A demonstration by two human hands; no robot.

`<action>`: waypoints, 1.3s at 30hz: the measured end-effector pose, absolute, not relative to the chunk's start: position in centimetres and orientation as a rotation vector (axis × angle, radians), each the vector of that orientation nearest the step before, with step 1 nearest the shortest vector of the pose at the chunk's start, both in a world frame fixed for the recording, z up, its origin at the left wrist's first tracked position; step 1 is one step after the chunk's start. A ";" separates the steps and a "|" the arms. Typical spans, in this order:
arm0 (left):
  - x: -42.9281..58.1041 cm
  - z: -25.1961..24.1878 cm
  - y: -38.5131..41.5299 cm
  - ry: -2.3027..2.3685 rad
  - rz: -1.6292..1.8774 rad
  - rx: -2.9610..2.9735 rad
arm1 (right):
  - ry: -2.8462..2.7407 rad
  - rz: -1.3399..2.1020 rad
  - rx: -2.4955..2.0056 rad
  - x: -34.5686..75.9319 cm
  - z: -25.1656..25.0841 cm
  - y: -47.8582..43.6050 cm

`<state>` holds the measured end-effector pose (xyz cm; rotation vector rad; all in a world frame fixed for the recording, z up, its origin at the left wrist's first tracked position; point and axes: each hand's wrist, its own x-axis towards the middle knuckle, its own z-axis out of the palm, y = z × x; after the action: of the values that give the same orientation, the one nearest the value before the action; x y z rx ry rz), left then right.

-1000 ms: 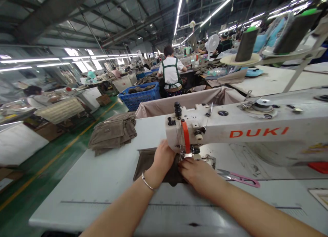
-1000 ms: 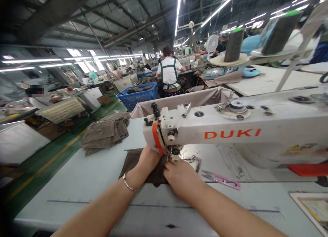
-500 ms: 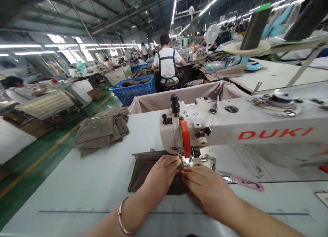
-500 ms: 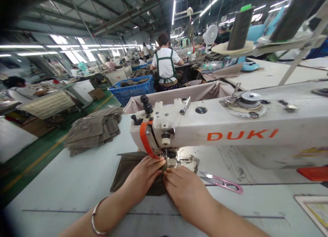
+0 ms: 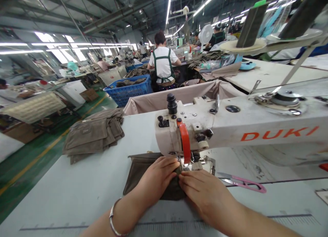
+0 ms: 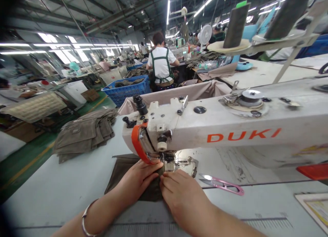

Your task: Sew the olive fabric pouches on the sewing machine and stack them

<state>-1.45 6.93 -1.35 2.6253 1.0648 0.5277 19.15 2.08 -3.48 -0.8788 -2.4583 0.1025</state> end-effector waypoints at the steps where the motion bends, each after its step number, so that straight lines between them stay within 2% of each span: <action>1: -1.5 -1.4 7.0 1.060 0.523 2.627 | -2.462 0.106 -0.885 19.1 -3.5 2.0; 21: -1.1 -1.5 6.5 1.162 0.490 2.615 | -2.492 0.229 -0.915 19.1 -3.2 2.3; 30: -1.9 0.0 3.0 1.008 0.303 2.751 | -2.558 0.481 -1.159 24.9 2.0 2.7; 39: -0.8 -0.7 2.0 1.071 0.491 2.654 | -2.289 0.209 -1.346 22.3 -2.1 5.7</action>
<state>-0.76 2.00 -0.69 2.6538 1.0706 0.4907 22.34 5.73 -2.13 -1.3458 -2.2886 0.2092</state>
